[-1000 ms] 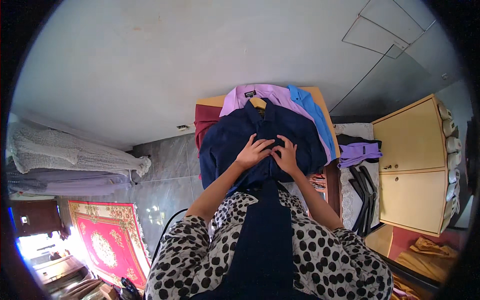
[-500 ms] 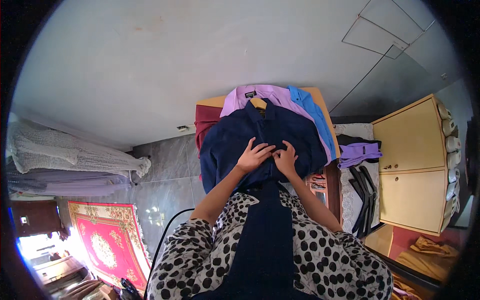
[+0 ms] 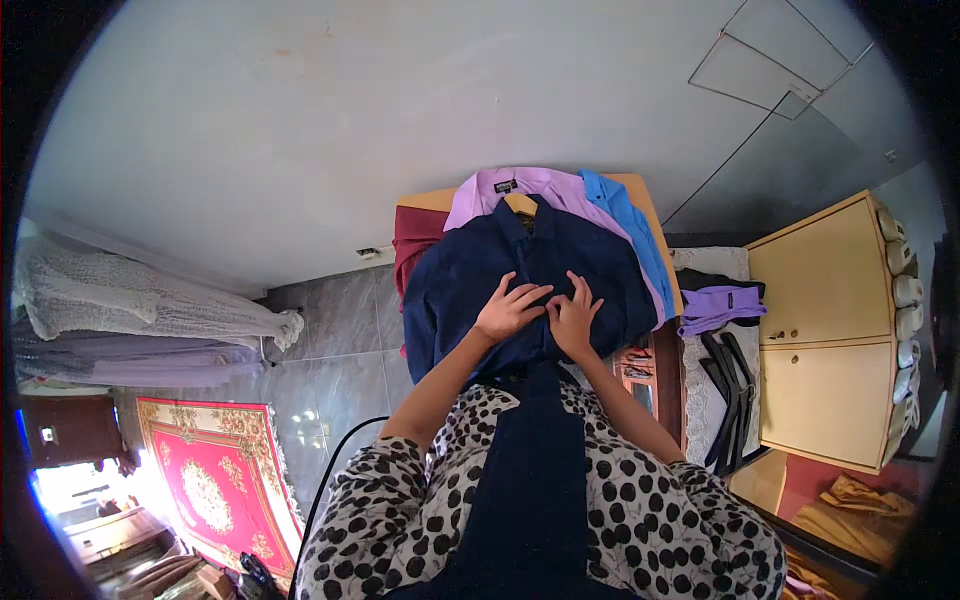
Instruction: The person is hanging several shirts on hangers and buttoning them at a workstation.
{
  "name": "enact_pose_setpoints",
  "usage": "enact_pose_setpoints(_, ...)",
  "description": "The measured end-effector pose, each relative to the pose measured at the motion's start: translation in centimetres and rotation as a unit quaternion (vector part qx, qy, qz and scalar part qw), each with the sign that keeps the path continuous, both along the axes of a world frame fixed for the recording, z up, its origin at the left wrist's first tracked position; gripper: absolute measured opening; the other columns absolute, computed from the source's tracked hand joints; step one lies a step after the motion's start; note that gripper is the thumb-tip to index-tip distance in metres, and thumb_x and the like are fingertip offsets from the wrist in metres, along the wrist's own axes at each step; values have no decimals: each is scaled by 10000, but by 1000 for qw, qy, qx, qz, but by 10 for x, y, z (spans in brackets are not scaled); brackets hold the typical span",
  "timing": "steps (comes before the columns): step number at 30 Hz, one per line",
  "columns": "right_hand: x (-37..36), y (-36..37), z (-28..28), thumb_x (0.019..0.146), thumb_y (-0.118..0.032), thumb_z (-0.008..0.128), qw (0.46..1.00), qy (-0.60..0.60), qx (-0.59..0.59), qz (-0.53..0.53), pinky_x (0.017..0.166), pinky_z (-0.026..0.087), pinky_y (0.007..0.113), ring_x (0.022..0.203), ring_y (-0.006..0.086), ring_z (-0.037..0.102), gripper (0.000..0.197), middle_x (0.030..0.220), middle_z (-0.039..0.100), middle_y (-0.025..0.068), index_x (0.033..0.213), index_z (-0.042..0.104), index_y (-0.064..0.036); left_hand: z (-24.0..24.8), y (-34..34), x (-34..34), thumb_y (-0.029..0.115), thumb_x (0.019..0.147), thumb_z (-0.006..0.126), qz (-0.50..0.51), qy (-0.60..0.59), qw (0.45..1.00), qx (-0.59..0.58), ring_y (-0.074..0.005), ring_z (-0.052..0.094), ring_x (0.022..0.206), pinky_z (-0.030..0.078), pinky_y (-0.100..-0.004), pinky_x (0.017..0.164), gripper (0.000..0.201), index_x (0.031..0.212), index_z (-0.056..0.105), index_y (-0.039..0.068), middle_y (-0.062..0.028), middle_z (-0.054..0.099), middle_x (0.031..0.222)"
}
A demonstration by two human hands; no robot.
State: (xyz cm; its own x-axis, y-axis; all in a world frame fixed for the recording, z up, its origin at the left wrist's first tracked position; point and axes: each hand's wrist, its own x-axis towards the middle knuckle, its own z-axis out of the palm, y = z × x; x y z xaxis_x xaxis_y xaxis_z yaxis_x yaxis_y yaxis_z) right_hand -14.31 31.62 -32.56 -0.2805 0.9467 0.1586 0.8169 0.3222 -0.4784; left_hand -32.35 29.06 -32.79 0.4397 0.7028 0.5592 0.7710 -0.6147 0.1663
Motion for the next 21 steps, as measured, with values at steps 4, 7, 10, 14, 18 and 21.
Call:
enact_pose_setpoints(4,-3,1,-1,833,-200,708,999,4,-46,-12,1019,157,792,1424,369,252,102,1504,339,98,838,704,-98,-4,0,-5,241,772,655,-17,1,1000,13,-161,526,1205,313,-547,1090,244,1001,730,203,23,504,1402)
enact_pose_setpoints(7,-6,3,1,864,-221,693,994,13,-105,-27,1033,133,793,1437,360,217,115,1517,304,87,860,720,-110,-5,-2,-9,250,771,657,-19,22,1000,12,-169,514,1217,299,-556,1100,245,999,729,200,25,501,1402)
enact_pose_setpoints(10,-5,6,6,858,-212,695,993,15,-116,-22,1030,129,794,1441,359,218,106,1526,307,86,841,717,-109,-6,-6,-9,246,773,658,18,12,998,-51,-176,480,1255,276,-557,1116,266,1025,726,199,25,463,1442)
enact_pose_setpoints(14,4,12,7,872,-204,660,989,-135,22,50,1040,124,777,1451,333,238,141,1552,302,103,941,710,-91,-9,-12,-1,269,844,632,54,45,986,-151,-197,390,1348,238,-570,1130,289,1119,704,211,-5,363,1522)
enact_pose_setpoints(18,9,4,-7,952,-289,546,978,-188,68,65,1082,118,726,1471,312,211,418,1589,239,127,1319,571,-90,-15,-24,3,337,932,559,84,42,974,-204,-227,284,1434,209,-595,1131,417,1337,567,237,-40,278,1575)
enact_pose_setpoints(21,14,-12,-25,973,-395,487,978,-170,49,111,1103,127,692,1475,329,194,603,1595,219,142,1494,360,-117,-19,-35,0,422,951,517,149,26,964,-218,-251,226,1466,180,-624,1128,566,1478,388,260,-55,236,1596)
